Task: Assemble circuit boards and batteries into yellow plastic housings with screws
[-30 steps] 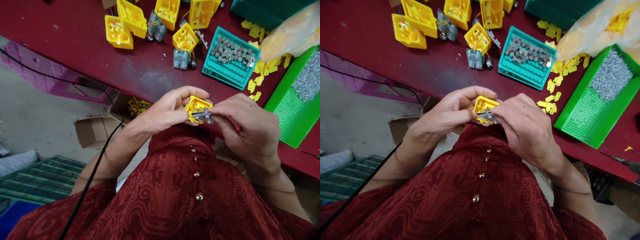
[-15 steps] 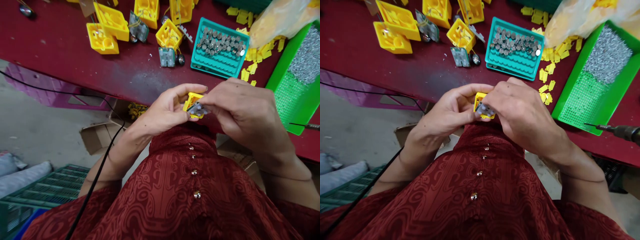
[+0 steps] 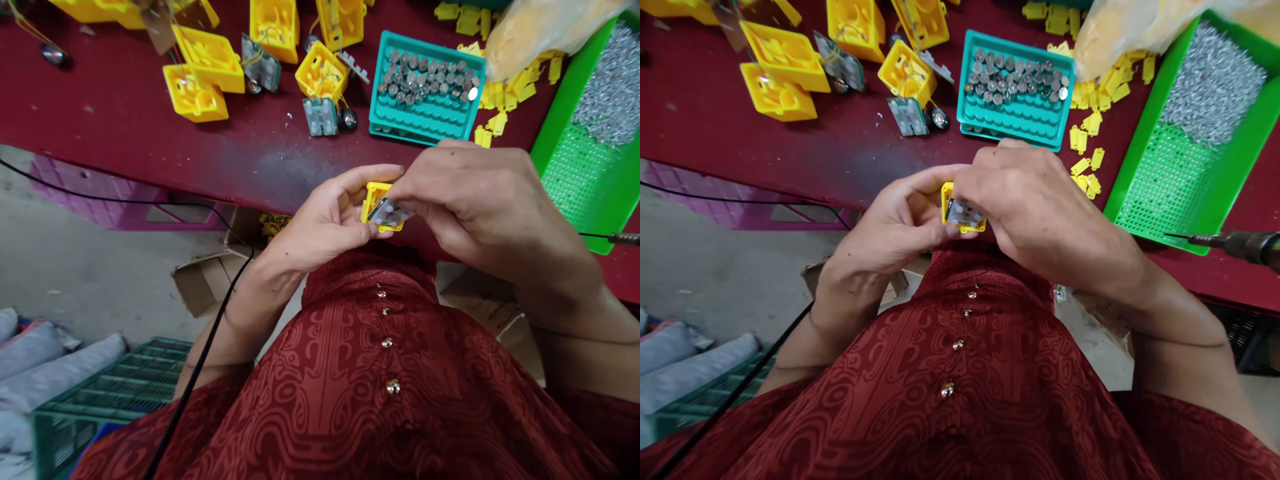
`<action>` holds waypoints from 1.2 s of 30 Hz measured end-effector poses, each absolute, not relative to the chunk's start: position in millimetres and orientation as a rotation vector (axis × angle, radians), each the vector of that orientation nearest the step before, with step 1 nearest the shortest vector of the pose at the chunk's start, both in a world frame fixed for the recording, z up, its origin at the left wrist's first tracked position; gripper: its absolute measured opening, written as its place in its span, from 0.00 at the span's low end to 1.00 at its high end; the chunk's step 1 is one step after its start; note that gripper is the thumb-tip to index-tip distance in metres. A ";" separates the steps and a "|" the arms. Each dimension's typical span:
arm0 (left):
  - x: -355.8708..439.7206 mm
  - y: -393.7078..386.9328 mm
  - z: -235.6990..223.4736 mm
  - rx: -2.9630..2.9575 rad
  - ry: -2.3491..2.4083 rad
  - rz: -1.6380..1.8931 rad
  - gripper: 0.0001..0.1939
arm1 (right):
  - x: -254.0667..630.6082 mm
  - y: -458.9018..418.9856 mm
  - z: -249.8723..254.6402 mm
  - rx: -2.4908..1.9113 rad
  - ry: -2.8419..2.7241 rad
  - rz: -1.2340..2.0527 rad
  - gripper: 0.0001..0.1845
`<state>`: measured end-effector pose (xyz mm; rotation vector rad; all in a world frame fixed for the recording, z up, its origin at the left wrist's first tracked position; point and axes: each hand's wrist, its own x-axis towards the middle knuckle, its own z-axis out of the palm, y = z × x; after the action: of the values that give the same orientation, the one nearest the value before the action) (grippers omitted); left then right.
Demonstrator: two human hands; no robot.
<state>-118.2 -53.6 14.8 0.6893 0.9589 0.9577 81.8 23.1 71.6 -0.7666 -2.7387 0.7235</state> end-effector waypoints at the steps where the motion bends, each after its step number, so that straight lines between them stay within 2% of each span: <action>1: -118.2 -53.4 15.3 0.676 0.952 0.955 0.31 | 82.1 23.3 71.3 -0.786 -2.723 0.741 0.12; 9: -121.2 -54.3 19.0 0.585 0.910 0.914 0.31 | 86.8 25.4 68.2 -0.666 -2.733 0.674 0.11; 16: -122.4 -53.9 20.9 0.620 0.970 0.882 0.34 | 85.3 27.2 70.7 -0.643 -2.698 0.747 0.10; 24: -122.8 -53.0 14.3 0.674 0.936 0.840 0.33 | 87.4 29.4 63.5 -0.554 -2.815 0.660 0.10; 32: -116.0 -56.0 8.8 0.704 0.883 0.935 0.30 | 77.1 17.7 75.1 -0.680 -2.828 0.533 0.11; 36: -112.6 -59.1 3.7 0.718 0.949 0.995 0.31 | 72.5 13.4 74.6 -0.758 -2.868 0.462 0.15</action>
<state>-112.6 -59.1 3.7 0.7178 0.9494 0.9949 72.5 13.4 74.6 -0.7577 -2.8684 0.4621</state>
